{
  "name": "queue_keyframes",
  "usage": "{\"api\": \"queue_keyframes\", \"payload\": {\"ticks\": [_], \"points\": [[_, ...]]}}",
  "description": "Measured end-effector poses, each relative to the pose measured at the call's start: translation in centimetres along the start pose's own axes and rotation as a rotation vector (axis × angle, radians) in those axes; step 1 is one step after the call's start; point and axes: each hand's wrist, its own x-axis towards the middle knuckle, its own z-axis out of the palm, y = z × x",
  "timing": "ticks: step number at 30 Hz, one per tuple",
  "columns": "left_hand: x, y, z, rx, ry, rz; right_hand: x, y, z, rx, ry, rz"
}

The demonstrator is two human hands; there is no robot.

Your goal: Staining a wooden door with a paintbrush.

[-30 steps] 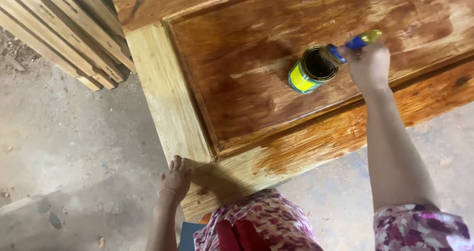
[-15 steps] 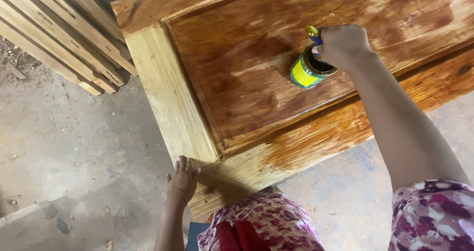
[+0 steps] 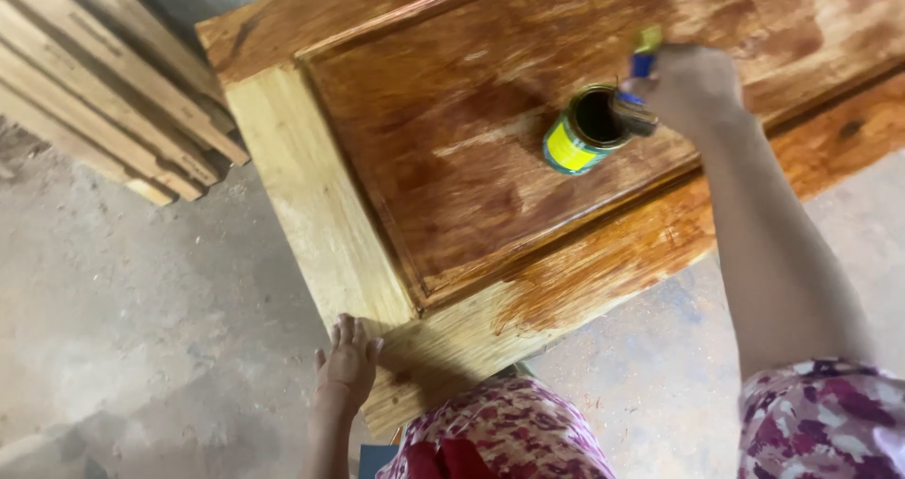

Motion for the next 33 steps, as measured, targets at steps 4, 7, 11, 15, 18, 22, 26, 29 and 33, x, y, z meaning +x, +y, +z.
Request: {"api": "queue_keyframes", "payload": {"ticks": [4,7,11,15,18,22,26,29,33], "points": [[0.6,-0.5,0.7,0.099,0.042,0.030,-5.1,5.8,5.0,0.857,0.264,0.170],[0.6,-0.4,0.0,0.148,-0.002,0.041,-9.7,8.7,11.2,1.490,0.459,0.314],[1.5,-1.0,1.0,0.203,0.021,0.070,-16.8,8.4,20.2,1.904,0.375,0.766],[0.0,0.9,0.1,0.246,0.006,0.138,-22.8,5.6,28.4,1.833,0.269,0.830],[-1.1,2.9,2.0,0.288,0.080,0.180,-26.2,1.9,31.8,1.921,0.223,0.713],[-2.8,6.3,4.6,0.390,0.068,0.282,-28.2,-1.4,30.3,1.864,0.304,0.507],[-2.7,7.8,8.3,0.490,0.020,0.350,-28.1,0.8,28.6,1.225,0.338,0.461],[-4.0,9.8,7.0,0.567,-0.121,0.314,-27.1,4.4,27.6,1.208,0.345,0.582],[-5.2,9.7,7.2,0.521,-0.074,0.304,-26.6,6.1,24.7,1.040,0.514,0.602]]}}
